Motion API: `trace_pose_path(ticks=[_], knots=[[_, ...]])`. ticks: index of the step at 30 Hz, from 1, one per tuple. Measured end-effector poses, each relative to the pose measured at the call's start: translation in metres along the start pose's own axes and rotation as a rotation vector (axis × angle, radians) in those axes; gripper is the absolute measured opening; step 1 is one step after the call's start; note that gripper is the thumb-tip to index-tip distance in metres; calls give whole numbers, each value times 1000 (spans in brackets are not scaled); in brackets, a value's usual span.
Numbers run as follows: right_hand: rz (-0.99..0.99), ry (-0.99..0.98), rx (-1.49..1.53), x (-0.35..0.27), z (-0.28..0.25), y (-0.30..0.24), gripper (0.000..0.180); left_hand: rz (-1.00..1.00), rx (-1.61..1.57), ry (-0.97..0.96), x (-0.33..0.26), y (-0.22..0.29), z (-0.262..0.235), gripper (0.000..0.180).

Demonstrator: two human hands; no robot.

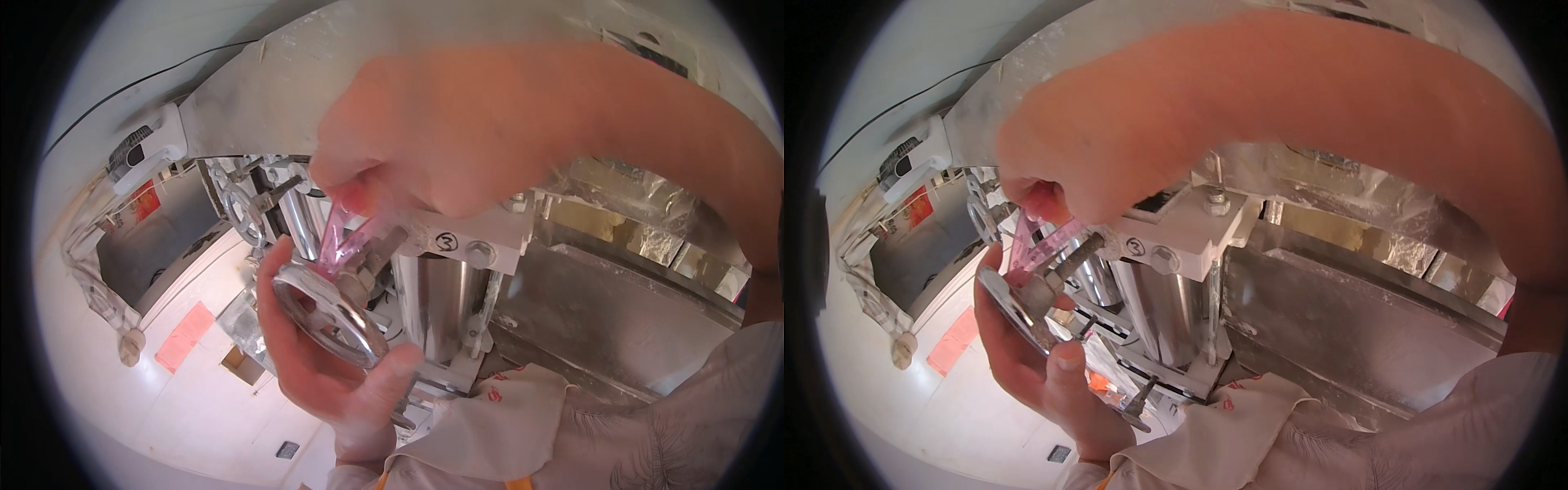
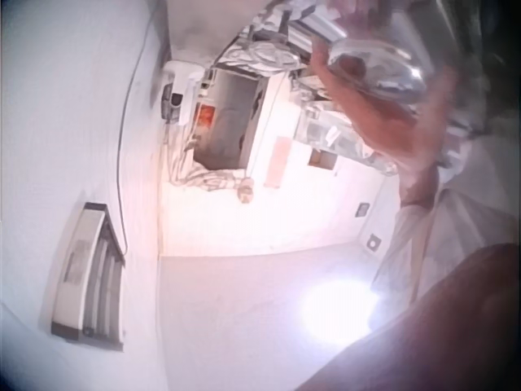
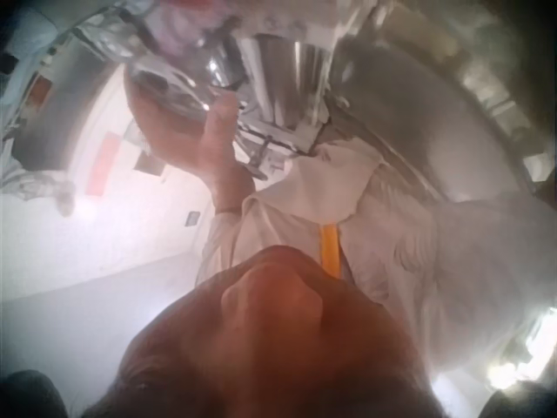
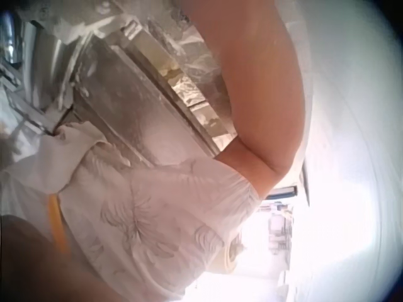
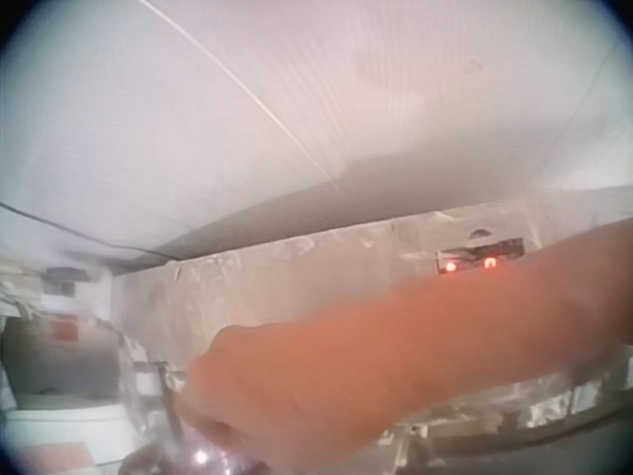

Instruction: The person operates a dough sheeter, adjusting rollers and threading dough through the machine. They retrieve packaged dough from a display case, place it on a scale, and return to the sheeter to continue processing.

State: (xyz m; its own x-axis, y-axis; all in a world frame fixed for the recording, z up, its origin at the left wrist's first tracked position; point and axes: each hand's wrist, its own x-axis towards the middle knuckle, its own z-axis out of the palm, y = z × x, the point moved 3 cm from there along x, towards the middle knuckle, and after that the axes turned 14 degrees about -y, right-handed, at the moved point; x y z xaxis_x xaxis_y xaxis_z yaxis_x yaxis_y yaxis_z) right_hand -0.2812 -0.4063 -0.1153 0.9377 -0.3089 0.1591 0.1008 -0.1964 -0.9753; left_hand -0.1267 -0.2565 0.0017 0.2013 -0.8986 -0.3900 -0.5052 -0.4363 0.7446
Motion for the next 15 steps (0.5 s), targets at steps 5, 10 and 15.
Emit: trace_pose_path(ticks=[5, 10, 15], knots=[[-80, 17, -103, 6, 3, 8, 14, 46, 149, -52, 2, -4, -10, 132], [-74, -9, -63, 2, 3, 9, 6, 19, 208, -83, 3, -4, -13, 136], [-151, -20, -25, 5, 5, 8, 7, 166, 312, -117, 3, -7, -14, 136]])
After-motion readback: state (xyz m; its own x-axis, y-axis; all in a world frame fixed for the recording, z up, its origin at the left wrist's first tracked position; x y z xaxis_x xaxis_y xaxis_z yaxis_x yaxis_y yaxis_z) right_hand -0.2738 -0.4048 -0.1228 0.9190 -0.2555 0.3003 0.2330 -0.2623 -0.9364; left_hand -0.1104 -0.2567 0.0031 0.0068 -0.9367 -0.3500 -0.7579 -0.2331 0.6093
